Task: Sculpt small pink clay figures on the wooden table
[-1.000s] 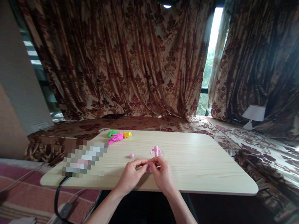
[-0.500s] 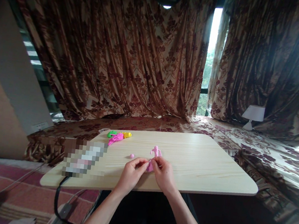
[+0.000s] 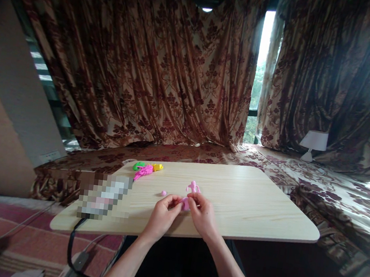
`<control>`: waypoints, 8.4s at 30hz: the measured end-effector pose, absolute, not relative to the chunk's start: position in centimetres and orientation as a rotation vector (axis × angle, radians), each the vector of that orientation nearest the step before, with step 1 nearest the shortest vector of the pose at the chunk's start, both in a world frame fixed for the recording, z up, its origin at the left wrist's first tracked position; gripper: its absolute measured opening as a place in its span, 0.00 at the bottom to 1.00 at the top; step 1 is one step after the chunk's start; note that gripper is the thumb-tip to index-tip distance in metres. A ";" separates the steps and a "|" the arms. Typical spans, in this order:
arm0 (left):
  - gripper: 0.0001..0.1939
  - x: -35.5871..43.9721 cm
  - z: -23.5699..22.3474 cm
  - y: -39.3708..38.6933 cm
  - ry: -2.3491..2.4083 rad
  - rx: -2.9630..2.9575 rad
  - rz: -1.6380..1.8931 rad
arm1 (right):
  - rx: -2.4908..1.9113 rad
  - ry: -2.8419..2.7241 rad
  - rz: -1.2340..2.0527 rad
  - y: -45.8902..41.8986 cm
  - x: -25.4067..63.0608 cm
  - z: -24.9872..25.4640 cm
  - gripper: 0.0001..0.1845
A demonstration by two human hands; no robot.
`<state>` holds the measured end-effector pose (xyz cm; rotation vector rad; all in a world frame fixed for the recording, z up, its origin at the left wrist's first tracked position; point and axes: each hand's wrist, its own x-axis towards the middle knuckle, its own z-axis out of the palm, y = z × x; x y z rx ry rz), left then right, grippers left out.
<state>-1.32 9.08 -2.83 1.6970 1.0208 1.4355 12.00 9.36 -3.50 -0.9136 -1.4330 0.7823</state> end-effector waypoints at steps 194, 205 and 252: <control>0.16 0.5 -3.0 16.7 1.099 1.936 1.454 | -1.112 -1.710 0.322 17.0 15.6 -3.0 0.09; 0.10 0.5 -2.9 16.9 1.095 2.040 1.455 | -1.138 -1.725 0.255 16.3 15.6 -2.9 0.08; 0.08 0.3 -3.1 16.8 1.120 2.056 1.470 | -1.074 -1.896 0.174 17.2 15.0 0.7 0.13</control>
